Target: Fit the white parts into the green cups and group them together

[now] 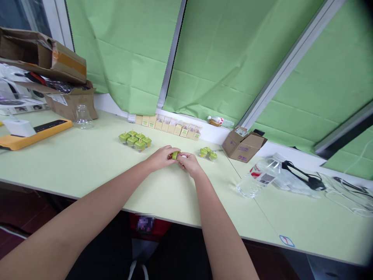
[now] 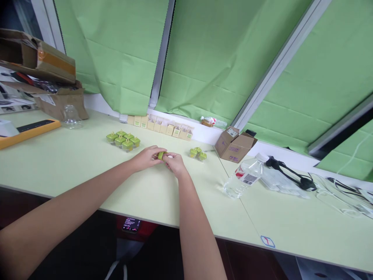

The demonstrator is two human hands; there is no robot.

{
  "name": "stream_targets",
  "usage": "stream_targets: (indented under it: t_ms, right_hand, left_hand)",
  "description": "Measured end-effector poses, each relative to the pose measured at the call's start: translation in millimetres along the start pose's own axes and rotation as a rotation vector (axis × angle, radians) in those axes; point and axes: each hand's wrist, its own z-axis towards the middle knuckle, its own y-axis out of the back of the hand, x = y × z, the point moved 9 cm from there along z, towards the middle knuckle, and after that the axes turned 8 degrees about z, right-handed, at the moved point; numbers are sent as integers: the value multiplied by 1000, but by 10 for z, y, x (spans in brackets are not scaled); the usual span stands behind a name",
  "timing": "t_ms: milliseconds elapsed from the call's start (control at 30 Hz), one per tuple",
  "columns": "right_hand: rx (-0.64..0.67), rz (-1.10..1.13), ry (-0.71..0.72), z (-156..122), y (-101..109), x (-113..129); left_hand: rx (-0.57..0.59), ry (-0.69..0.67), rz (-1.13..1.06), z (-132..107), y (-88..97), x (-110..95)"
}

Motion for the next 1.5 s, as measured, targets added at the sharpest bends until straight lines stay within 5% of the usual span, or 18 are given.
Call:
stream_targets:
  t_ms: [1100,1500]
  right_hand:
    - [-163,-53,35,-9,51,37]
    - [-75,133,-51,-7,5,-41]
  left_hand:
    - [-36,41,177,-44,-54,23]
    - [-26,31,93,-37,-24,-48]
